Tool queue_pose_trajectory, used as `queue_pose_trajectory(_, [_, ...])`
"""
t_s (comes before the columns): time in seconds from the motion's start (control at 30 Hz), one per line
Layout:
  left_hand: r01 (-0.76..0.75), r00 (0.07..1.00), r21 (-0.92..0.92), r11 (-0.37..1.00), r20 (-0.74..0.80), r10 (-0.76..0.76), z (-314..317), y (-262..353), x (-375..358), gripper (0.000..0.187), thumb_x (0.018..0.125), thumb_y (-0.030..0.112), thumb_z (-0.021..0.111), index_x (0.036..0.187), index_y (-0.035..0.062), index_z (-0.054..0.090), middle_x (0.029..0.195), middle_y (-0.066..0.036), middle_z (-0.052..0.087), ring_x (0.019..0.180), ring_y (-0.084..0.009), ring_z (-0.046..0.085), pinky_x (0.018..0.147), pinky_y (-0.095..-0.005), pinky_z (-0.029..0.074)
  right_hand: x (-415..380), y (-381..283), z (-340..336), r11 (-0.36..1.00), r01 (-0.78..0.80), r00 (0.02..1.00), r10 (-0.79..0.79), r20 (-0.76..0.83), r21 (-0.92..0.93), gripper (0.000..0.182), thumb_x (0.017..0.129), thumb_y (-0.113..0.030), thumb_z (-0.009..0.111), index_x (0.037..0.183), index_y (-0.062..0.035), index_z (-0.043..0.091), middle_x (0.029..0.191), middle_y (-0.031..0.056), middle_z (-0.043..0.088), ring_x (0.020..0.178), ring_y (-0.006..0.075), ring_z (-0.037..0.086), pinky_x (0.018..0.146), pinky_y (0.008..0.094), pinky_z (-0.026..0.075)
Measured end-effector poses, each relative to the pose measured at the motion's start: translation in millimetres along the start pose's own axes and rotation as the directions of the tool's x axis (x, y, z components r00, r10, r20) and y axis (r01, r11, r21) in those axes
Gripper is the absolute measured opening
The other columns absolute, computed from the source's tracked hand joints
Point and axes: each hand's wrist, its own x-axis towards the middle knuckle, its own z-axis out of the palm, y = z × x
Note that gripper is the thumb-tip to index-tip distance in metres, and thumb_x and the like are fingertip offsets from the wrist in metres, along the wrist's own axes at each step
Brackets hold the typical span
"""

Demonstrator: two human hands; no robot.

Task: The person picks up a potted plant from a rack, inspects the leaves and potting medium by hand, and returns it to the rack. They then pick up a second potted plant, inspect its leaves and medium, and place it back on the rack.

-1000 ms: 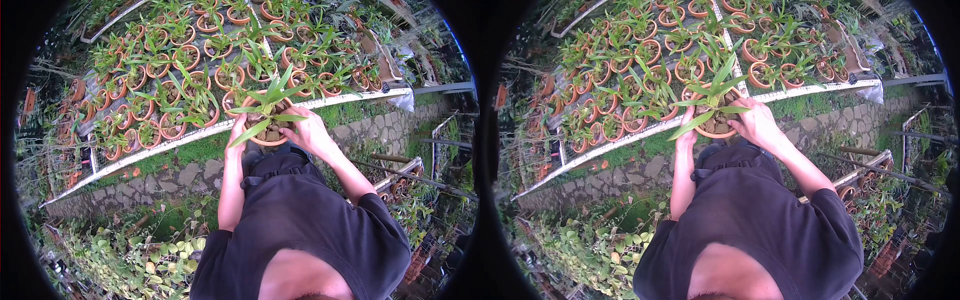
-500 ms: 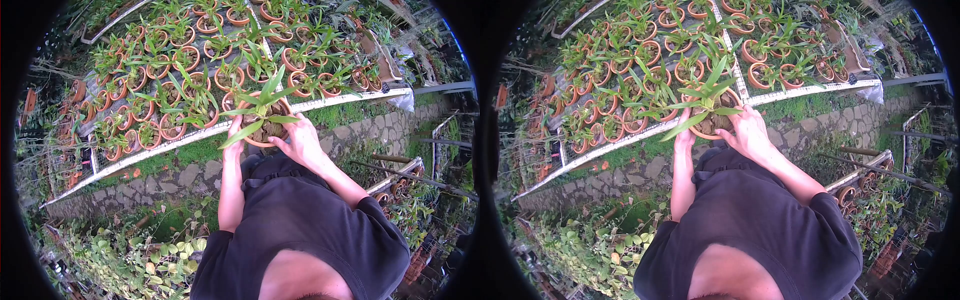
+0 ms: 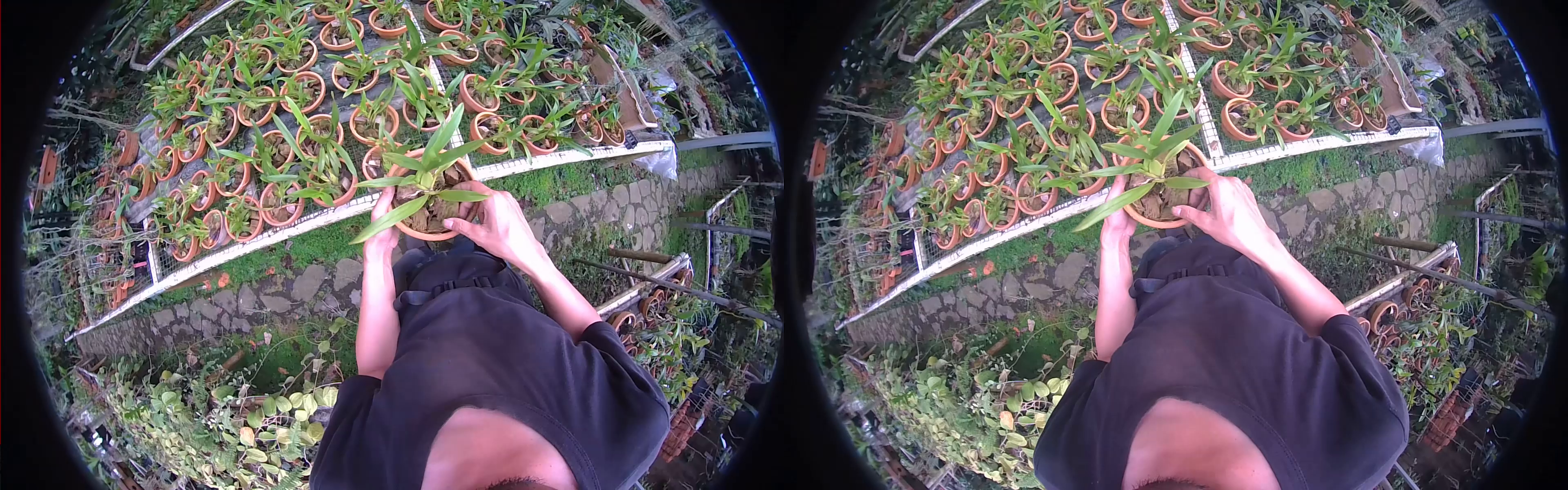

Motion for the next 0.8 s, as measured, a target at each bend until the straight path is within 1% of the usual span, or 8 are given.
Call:
queue_pose_trajectory(0.1, [-0.025, 0.999, -0.068, 0.997, 0.018, 0.026, 2.4, 2.6, -0.1, 0.055, 0.104, 0.038, 0.043, 0.149, 0.0073, 0.038, 0.147, -0.012, 0.047, 0.133, -0.0265, 0.049, 0.112, -0.0437, 0.039, -1.3, -5.4, -2.3, 0.988, 0.117, 0.992, -0.122, -0.043, -0.098, 0.049, 0.077, -0.02, 0.08, 0.118, 0.0007, 0.062, 0.077, 0.0148, 0.07, 0.073, 0.0317, 0.071, 0.069, 0.0417, 0.054])
queue_pose_trajectory(0.2, [-0.027, 0.999, -0.025, 0.999, -0.029, 0.026, -4.5, -0.9, 2.0, 0.057, 0.104, 0.04, 0.044, 0.149, 0.0071, 0.038, 0.147, -0.013, 0.047, 0.133, -0.0267, 0.049, 0.112, -0.0439, 0.039, 2.3, 4.2, 8.3, 0.956, 0.211, 0.967, -0.235, -0.102, -0.204, 0.05, 0.077, -0.021, 0.081, 0.116, 0.0055, 0.063, 0.075, 0.0163, 0.069, 0.06, 0.0239, 0.067, 0.06, 0.0355, 0.051])
queue_pose_trajectory(0.3, [-0.018, 1.0, -0.041, 0.999, -0.023, 0.017, -3.1, 2.2, 2.0, 0.061, 0.102, 0.046, 0.046, 0.149, 0.0069, 0.038, 0.146, -0.013, 0.048, 0.132, -0.027, 0.049, 0.111, -0.0446, 0.04, 1.4, -6.1, 10.3, 0.994, 0.104, 0.989, -0.108, -0.105, -0.044, 0.048, 0.08, -0.017, 0.08, 0.117, 0.006, 0.061, 0.08, 0.0172, 0.071, 0.057, 0.0225, 0.066, 0.058, 0.0341, 0.052])
queue_pose_trajectory(0.4, [-0.03, 0.998, -0.045, 0.999, -0.061, 0.027, 3.7, 8.0, -1.6, 0.066, 0.1, 0.052, 0.048, 0.147, 0.0066, 0.041, 0.145, -0.012, 0.049, 0.131, -0.0266, 0.05, 0.109, -0.0445, 0.042, 2.4, -8.8, 13.8, 0.981, 0.157, 0.978, -0.139, -0.155, 0.114, 0.043, 0.082, -0.012, 0.076, 0.117, 0.0068, 0.059, 0.086, 0.0155, 0.073, 0.059, 0.0199, 0.067, 0.057, 0.0314, 0.053])
queue_pose_trajectory(0.5, [-0.074, 0.993, -0.043, 0.996, -0.097, 0.07, 2.6, 7.8, -1.5, 0.069, 0.098, 0.055, 0.051, 0.146, 0.0062, 0.042, 0.143, -0.012, 0.051, 0.127, -0.0268, 0.053, 0.107, -0.0438, 0.044, 2.5, -15.1, 7.0, 0.976, 0.067, 0.996, -0.054, -0.068, 0.207, 0.037, 0.083, -0.005, 0.073, 0.115, 0.0061, 0.058, 0.089, 0.0137, 0.074, 0.059, 0.0172, 0.068, 0.056, 0.029, 0.053])
queue_pose_trajectory(0.6, [-0.105, 0.991, -0.059, 0.993, -0.089, 0.1, 0.8, 7.2, -1.6, 0.067, 0.097, 0.053, 0.053, 0.144, 0.0058, 0.045, 0.139, -0.011, 0.054, 0.123, -0.0266, 0.056, 0.104, -0.0431, 0.047, 2.9, -7.1, 8.9, 0.974, 0.203, 0.974, -0.189, -0.125, 0.102, 0.031, 0.085, -0.007, 0.071, 0.112, 0.0022, 0.06, 0.09, 0.0149, 0.074, 0.058, 0.022, 0.068, 0.057, 0.0328, 0.054])
queue_pose_trajectory(0.7, [-0.066, 0.997, -0.152, 0.986, -0.059, 0.057, -16.6, -3.9, -0.9, 0.059, 0.098, 0.047, 0.054, 0.139, 0.0059, 0.048, 0.133, -0.011, 0.058, 0.117, -0.0256, 0.059, 0.1, -0.0429, 0.05, 5.6, 1.7, 16.8, 0.912, 0.3, 0.929, -0.345, -0.13, -0.279, 0.028, 0.086, -0.012, 0.07, 0.112, -0.0027, 0.062, 0.087, 0.0141, 0.073, 0.061, 0.028, 0.068, 0.06, 0.037, 0.055])
queue_pose_trajectory(0.8, [-0.081, 0.996, -0.219, 0.972, -0.041, 0.074, -30.0, -13.2, 2.3, 0.05, 0.099, 0.041, 0.055, 0.135, 0.0065, 0.052, 0.127, -0.011, 0.061, 0.112, -0.0244, 0.062, 0.097, -0.0427, 0.052, 3.7, -8.6, 11.9, 0.889, 0.203, 0.969, -0.243, -0.048, -0.411, 0.028, 0.086, -0.017, 0.07, 0.11, -0.0059, 0.064, 0.086, 0.0114, 0.071, 0.07, 0.0309, 0.069, 0.063, 0.0404, 0.056])
